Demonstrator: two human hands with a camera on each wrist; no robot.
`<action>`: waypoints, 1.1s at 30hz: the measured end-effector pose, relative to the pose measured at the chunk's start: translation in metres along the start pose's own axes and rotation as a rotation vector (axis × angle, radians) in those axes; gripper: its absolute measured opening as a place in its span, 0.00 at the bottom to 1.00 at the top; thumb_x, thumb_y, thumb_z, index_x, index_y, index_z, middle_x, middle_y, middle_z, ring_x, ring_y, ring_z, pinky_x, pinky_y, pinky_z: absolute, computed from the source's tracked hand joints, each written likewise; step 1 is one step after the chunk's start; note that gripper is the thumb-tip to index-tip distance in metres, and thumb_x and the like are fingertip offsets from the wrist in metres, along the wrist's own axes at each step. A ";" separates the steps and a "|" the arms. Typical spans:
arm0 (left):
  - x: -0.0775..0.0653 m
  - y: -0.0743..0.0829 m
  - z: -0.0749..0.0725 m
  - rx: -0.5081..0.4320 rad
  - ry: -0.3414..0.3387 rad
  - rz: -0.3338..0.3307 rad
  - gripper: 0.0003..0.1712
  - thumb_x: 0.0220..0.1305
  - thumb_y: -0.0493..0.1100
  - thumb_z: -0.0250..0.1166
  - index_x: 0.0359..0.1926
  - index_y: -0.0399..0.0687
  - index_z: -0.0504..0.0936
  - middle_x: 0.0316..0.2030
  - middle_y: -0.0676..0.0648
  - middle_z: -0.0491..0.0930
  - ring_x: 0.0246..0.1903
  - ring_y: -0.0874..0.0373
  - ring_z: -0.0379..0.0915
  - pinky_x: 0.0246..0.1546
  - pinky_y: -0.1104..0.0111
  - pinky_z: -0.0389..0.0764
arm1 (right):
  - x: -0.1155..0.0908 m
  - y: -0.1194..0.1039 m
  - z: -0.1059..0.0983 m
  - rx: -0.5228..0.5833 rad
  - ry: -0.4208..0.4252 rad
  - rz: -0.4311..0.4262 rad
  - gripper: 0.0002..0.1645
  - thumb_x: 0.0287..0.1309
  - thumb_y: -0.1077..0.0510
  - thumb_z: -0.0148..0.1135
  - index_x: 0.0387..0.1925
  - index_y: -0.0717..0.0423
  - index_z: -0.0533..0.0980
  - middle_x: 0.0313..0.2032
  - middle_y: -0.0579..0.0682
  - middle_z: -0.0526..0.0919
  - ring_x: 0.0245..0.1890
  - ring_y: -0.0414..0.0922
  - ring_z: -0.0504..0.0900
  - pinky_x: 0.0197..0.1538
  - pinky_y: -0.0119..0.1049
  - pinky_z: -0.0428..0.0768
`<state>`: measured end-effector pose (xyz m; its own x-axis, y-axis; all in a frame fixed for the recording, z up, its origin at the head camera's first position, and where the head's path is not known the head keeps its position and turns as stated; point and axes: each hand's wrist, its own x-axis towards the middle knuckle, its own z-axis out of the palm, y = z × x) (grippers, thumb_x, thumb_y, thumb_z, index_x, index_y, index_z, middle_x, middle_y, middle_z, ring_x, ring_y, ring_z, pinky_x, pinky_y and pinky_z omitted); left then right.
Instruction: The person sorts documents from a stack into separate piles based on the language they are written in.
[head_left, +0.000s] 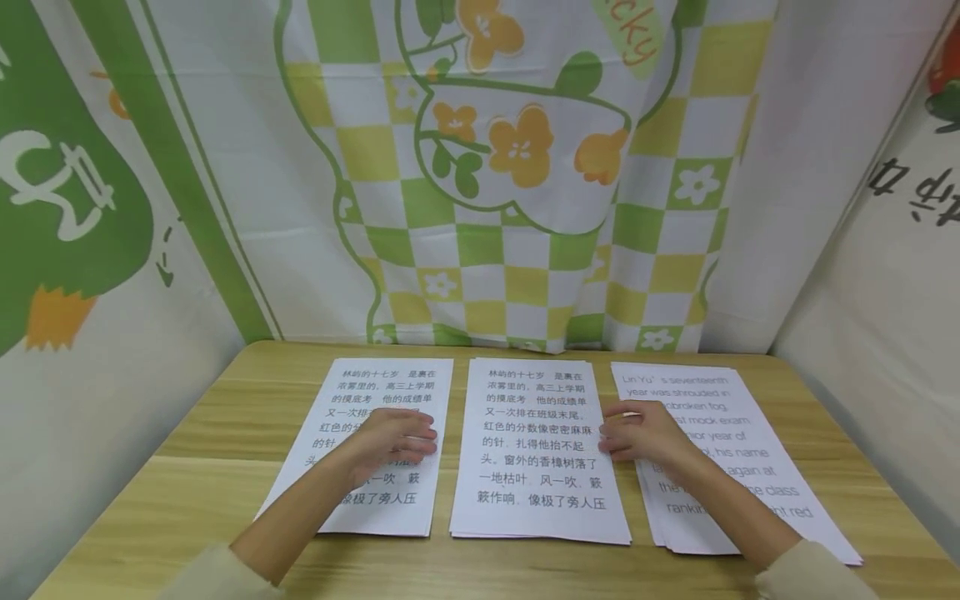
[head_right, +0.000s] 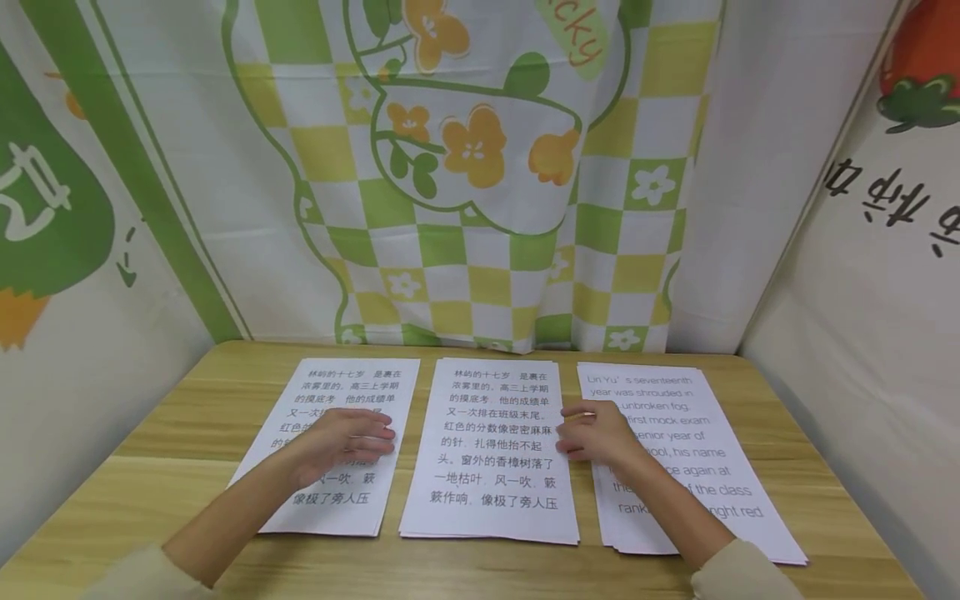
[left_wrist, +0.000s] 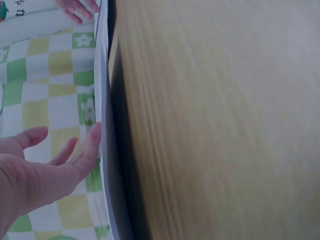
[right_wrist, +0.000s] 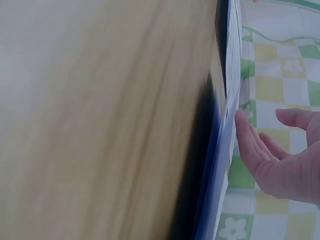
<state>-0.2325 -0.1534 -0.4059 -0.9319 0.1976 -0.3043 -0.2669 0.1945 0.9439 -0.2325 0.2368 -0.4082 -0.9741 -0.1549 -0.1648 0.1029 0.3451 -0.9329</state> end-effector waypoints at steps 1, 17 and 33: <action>0.001 0.000 0.003 -0.004 -0.008 0.000 0.25 0.75 0.37 0.58 0.65 0.22 0.71 0.55 0.30 0.82 0.51 0.44 0.85 0.55 0.57 0.86 | -0.001 0.002 -0.003 0.011 0.005 0.005 0.30 0.68 0.65 0.62 0.65 0.79 0.67 0.47 0.70 0.85 0.42 0.55 0.90 0.45 0.45 0.91; 0.006 0.003 0.025 -0.099 -0.047 -0.016 0.26 0.75 0.37 0.58 0.64 0.20 0.69 0.57 0.26 0.78 0.53 0.38 0.83 0.55 0.55 0.86 | -0.005 0.006 -0.012 0.095 0.021 0.047 0.29 0.68 0.66 0.60 0.64 0.80 0.66 0.42 0.65 0.88 0.38 0.52 0.91 0.42 0.43 0.91; 0.009 0.004 0.028 -0.142 -0.079 -0.019 0.25 0.76 0.38 0.57 0.65 0.22 0.69 0.55 0.27 0.79 0.48 0.42 0.85 0.54 0.56 0.87 | -0.005 0.009 -0.010 0.138 0.016 0.089 0.29 0.70 0.64 0.60 0.65 0.79 0.66 0.43 0.63 0.88 0.39 0.50 0.91 0.45 0.43 0.91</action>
<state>-0.2346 -0.1240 -0.4088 -0.9054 0.2714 -0.3265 -0.3219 0.0624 0.9447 -0.2287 0.2501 -0.4121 -0.9630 -0.1140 -0.2442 0.2142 0.2263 -0.9502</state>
